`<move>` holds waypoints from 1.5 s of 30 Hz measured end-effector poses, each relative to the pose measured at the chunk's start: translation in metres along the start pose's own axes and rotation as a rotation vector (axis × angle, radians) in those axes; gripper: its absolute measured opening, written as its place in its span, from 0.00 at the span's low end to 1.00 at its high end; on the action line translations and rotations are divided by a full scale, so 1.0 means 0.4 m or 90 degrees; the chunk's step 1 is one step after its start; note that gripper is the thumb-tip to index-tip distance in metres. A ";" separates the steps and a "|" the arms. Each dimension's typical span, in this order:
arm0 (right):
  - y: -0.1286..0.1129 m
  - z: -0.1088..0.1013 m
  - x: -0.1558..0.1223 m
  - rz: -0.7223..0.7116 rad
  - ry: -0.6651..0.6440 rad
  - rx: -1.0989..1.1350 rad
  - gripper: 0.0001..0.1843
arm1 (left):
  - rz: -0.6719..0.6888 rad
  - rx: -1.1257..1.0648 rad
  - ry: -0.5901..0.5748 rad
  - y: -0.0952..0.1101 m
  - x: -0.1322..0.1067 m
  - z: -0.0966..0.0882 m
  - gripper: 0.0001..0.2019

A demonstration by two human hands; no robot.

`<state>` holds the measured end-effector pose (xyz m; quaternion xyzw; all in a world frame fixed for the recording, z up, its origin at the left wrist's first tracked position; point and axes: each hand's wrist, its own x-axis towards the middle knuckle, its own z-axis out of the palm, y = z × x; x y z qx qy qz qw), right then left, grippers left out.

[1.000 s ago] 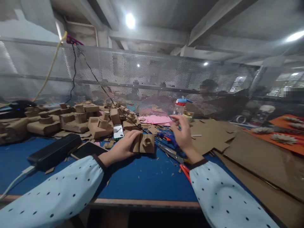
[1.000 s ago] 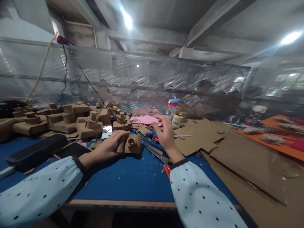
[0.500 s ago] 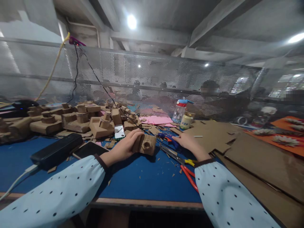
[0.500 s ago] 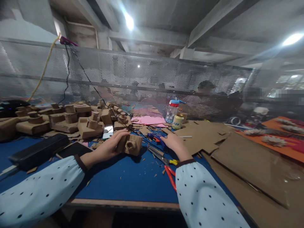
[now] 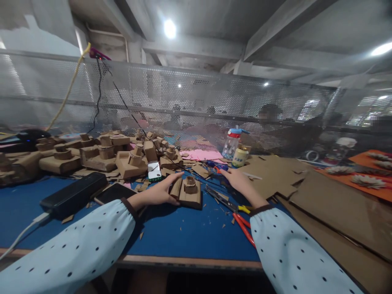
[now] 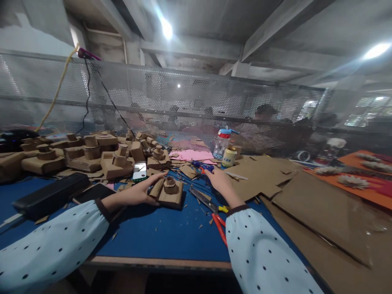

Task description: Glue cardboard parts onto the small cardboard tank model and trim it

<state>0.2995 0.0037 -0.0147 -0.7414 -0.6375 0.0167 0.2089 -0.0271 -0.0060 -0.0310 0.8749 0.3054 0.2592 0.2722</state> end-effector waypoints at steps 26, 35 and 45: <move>0.015 0.023 0.020 -0.029 0.184 0.302 0.25 | -0.267 -0.516 0.431 -0.060 0.000 -0.231 0.15; 0.011 0.032 0.016 -0.044 0.192 0.318 0.25 | -0.039 0.278 0.195 -0.111 0.013 -0.131 0.18; 0.009 0.044 0.018 -0.083 0.188 0.327 0.25 | 0.013 0.521 0.047 -0.153 0.035 -0.096 0.16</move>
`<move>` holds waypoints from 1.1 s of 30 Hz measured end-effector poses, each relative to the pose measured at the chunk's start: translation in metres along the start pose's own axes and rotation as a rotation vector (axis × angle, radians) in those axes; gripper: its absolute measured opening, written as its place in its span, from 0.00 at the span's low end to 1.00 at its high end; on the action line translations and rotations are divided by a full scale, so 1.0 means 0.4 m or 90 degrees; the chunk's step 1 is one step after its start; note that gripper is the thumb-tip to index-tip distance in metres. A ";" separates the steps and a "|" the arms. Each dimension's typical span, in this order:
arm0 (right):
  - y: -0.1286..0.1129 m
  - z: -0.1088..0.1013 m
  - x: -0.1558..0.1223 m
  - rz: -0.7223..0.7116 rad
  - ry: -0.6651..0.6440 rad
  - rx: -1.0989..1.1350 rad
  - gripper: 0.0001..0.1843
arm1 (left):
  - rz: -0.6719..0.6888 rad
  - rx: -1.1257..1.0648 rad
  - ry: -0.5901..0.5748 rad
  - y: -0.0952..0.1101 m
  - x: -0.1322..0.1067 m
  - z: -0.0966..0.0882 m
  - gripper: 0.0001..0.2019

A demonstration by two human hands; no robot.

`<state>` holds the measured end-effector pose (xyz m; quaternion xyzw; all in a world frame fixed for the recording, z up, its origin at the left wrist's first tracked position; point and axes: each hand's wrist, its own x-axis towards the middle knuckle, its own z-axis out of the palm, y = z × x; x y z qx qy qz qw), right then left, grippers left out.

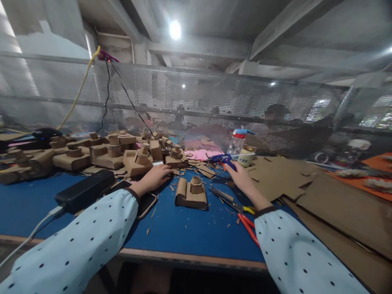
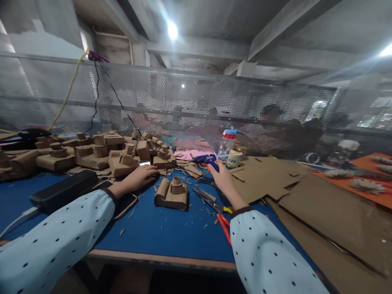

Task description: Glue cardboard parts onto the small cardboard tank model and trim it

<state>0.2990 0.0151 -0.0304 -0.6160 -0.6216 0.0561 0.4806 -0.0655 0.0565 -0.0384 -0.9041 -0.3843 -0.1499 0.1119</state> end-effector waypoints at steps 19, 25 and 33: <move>-0.067 -0.041 -0.026 -0.158 0.011 -0.040 0.24 | -0.046 -0.166 0.014 0.026 -0.007 -0.040 0.28; -0.074 -0.035 -0.030 -0.192 0.015 -0.019 0.21 | -0.020 -0.490 -0.163 0.122 -0.032 -0.083 0.45; -0.077 -0.035 -0.032 -0.233 0.020 -0.044 0.22 | -0.046 -0.496 -0.135 0.161 -0.042 -0.097 0.49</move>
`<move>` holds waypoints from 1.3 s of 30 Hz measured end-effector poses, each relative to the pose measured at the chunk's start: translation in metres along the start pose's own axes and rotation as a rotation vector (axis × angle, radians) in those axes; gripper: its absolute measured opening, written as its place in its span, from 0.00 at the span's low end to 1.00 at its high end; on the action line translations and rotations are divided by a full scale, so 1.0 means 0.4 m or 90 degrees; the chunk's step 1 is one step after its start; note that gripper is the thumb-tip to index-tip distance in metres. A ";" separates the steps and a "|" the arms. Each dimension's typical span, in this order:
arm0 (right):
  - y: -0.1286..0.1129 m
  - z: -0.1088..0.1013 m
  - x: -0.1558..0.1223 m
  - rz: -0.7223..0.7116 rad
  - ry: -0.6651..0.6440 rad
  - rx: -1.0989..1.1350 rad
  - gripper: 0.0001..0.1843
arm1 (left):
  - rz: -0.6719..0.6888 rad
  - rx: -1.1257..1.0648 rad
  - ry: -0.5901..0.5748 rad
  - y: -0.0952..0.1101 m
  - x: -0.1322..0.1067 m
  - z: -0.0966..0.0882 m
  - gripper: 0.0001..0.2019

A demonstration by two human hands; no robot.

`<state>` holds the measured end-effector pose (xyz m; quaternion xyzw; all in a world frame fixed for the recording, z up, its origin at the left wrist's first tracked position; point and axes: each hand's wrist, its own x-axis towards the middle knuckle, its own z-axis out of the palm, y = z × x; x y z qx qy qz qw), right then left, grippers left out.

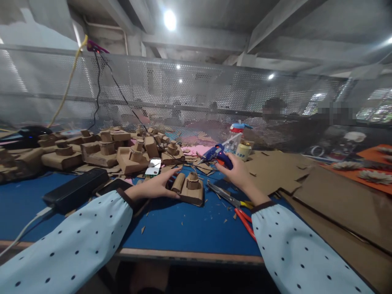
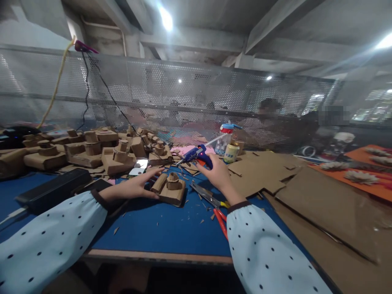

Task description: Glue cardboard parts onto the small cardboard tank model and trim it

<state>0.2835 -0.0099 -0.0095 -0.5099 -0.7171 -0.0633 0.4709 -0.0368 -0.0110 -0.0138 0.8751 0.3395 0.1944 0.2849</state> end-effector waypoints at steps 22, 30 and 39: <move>-0.016 -0.019 -0.004 -0.084 -0.018 -0.054 0.23 | 0.137 0.253 0.130 0.027 0.001 -0.018 0.41; -0.013 -0.018 -0.003 -0.087 -0.013 -0.045 0.22 | 0.140 0.258 0.129 0.021 0.002 -0.018 0.41; -0.012 -0.019 -0.003 -0.085 -0.015 -0.046 0.22 | 0.155 0.267 0.131 0.013 0.003 -0.017 0.42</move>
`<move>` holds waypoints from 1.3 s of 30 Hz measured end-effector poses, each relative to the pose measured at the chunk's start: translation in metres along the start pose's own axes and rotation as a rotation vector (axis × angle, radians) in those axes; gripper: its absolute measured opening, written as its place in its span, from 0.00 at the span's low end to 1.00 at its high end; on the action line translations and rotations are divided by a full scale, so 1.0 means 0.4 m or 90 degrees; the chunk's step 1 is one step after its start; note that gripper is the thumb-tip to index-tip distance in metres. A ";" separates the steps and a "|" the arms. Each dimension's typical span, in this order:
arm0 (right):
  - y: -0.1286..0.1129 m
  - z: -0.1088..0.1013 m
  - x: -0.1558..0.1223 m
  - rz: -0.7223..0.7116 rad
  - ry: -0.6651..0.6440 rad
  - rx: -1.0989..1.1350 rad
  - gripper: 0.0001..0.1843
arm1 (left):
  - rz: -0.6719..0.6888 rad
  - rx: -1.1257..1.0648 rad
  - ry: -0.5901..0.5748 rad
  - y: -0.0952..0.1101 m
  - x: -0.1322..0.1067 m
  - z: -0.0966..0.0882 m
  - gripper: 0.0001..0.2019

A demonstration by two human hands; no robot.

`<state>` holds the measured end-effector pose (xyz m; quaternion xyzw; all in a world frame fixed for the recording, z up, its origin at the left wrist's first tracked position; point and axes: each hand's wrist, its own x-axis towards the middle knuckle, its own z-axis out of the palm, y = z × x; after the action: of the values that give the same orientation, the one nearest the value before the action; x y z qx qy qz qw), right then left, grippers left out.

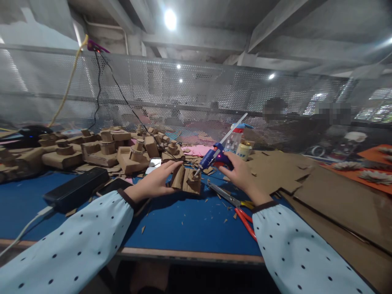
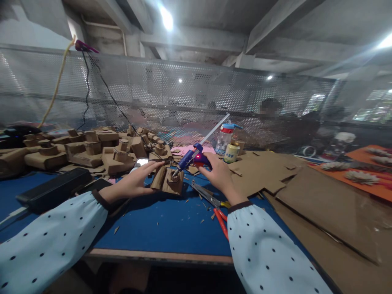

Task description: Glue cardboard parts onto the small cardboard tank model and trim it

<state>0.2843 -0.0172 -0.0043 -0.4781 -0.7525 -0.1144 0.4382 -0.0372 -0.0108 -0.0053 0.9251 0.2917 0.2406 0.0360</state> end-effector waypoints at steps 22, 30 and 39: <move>0.001 0.002 0.000 -0.007 0.012 0.000 0.21 | -0.002 0.004 -0.003 0.007 0.001 -0.003 0.42; -0.003 0.000 0.000 -0.012 0.016 0.000 0.21 | -0.001 0.007 -0.001 0.009 0.001 -0.004 0.42; 0.007 0.004 0.000 -0.051 0.050 -0.015 0.20 | -0.005 0.022 -0.010 0.010 0.000 -0.006 0.42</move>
<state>0.2856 -0.0150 -0.0060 -0.4478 -0.7519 -0.1598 0.4567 -0.0362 -0.0145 -0.0025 0.9261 0.2993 0.2284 0.0233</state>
